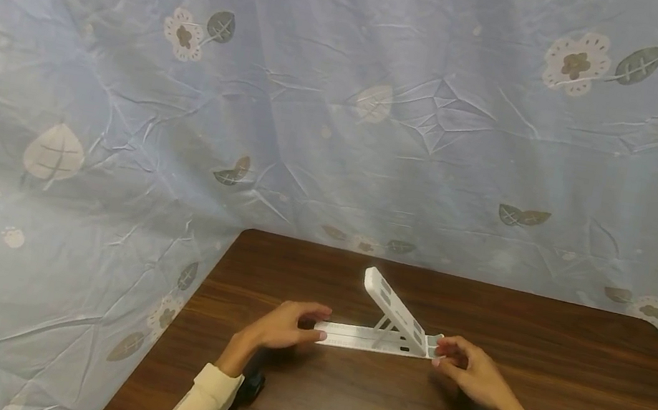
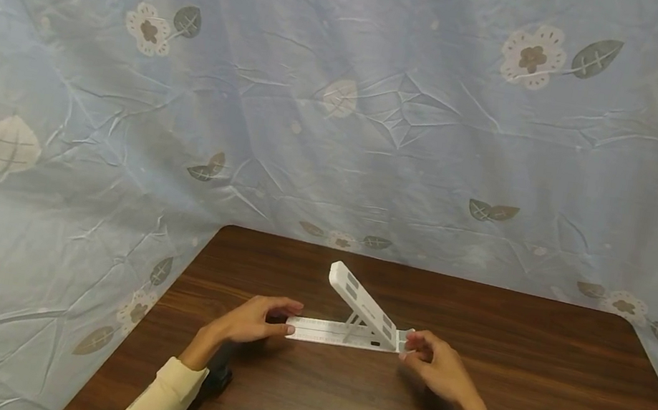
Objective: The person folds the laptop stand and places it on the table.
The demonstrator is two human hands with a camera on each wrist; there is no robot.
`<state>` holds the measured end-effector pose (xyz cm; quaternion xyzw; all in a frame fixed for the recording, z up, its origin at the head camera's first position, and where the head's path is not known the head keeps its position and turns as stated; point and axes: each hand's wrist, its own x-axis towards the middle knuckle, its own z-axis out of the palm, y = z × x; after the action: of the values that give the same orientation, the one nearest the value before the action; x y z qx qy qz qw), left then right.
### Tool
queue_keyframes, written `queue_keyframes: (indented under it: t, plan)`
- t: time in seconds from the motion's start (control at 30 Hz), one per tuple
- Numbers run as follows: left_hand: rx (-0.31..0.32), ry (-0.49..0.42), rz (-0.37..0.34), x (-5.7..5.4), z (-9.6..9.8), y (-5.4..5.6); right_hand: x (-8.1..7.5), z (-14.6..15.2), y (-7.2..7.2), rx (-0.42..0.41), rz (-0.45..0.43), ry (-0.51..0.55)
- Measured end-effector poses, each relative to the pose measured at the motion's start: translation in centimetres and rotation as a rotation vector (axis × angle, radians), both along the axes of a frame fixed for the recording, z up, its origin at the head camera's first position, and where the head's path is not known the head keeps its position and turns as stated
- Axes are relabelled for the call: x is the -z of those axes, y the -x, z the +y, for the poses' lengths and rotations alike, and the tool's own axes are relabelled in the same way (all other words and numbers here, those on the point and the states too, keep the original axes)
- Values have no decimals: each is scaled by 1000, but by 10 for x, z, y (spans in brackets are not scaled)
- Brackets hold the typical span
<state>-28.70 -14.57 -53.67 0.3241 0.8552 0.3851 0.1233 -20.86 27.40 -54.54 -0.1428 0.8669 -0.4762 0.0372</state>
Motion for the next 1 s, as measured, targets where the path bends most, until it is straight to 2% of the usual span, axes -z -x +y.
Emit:
queue_keyframes:
  t: [0.23,0.47,0.77,1.0]
  plan:
    - [17,-23,15,1,-3,-7,-2,1,11,28,13,-45]
    - [24,3,32,3,-2,-17,-2,0,20,57,52,-112]
    - [-1,-2,35,6,-4,-30,1,1,29,30,67,-91]
    - [9,5,44,6,-5,-41,0,0,35,30,41,-82]
